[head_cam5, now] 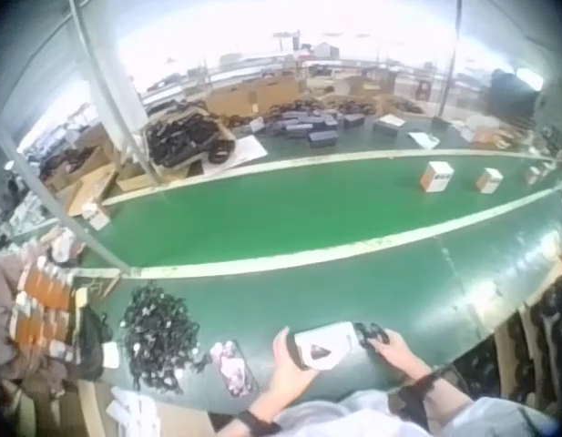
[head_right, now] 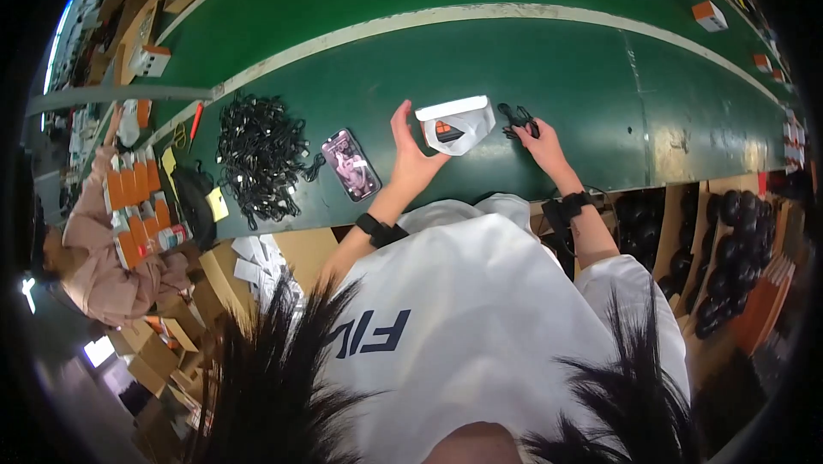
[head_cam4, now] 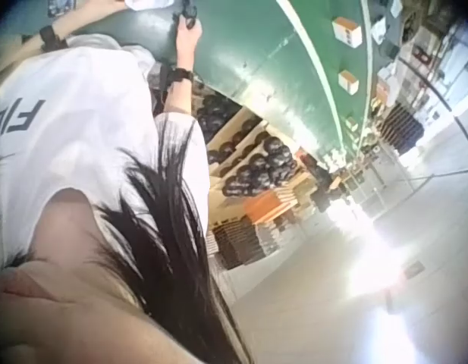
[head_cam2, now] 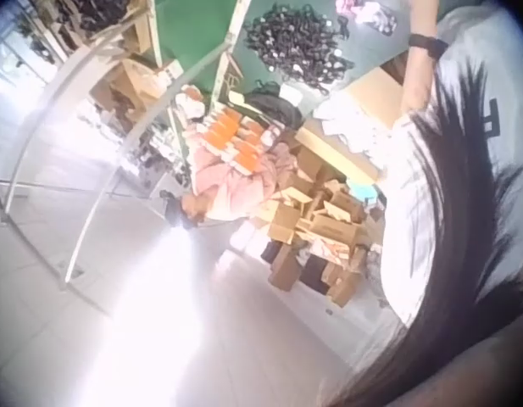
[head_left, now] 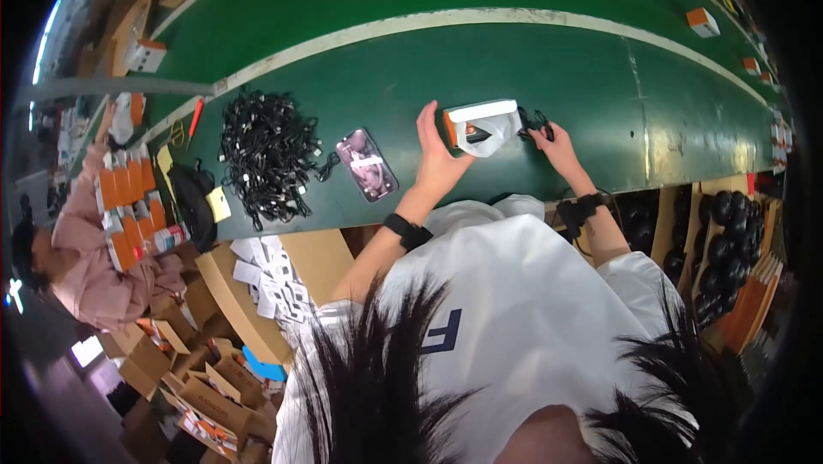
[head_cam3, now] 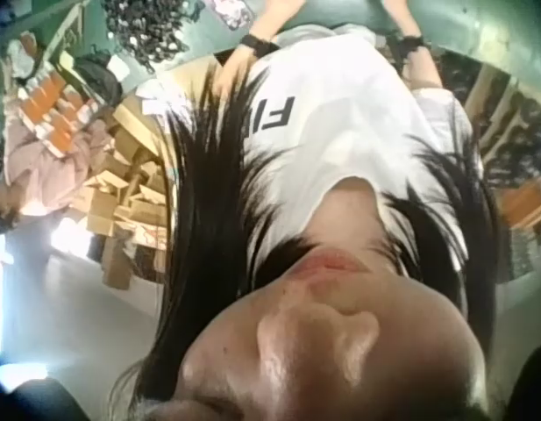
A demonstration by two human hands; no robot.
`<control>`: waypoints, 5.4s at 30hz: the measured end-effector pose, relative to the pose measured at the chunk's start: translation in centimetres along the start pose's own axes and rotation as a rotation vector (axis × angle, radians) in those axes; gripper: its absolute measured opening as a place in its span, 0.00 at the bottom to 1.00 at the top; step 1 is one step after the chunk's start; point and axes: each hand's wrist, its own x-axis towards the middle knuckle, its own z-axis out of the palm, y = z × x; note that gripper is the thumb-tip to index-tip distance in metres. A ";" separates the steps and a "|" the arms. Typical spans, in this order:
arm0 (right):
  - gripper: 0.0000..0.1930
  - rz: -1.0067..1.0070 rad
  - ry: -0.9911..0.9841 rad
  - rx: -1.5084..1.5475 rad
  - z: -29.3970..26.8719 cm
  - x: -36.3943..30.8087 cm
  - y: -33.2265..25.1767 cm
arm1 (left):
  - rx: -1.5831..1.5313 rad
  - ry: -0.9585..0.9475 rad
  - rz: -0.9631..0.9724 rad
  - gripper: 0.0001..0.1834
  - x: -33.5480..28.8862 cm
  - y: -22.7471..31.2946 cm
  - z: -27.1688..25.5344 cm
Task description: Packing items and components into boxes on an assembly line workbench.
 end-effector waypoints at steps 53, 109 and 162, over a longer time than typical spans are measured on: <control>0.15 -0.359 -0.266 -0.322 4.7 -2.7 -15.9 | 0.358 -0.162 0.148 0.14 0.0 4.5 0.9; 0.21 -0.561 0.130 -0.043 6.1 -2.8 -11.5 | 1.112 -0.362 0.234 0.42 1.1 3.3 2.1; 0.28 -0.577 0.201 0.104 8.4 -1.4 -9.7 | 0.562 -0.106 0.441 0.18 2.3 0.6 -2.5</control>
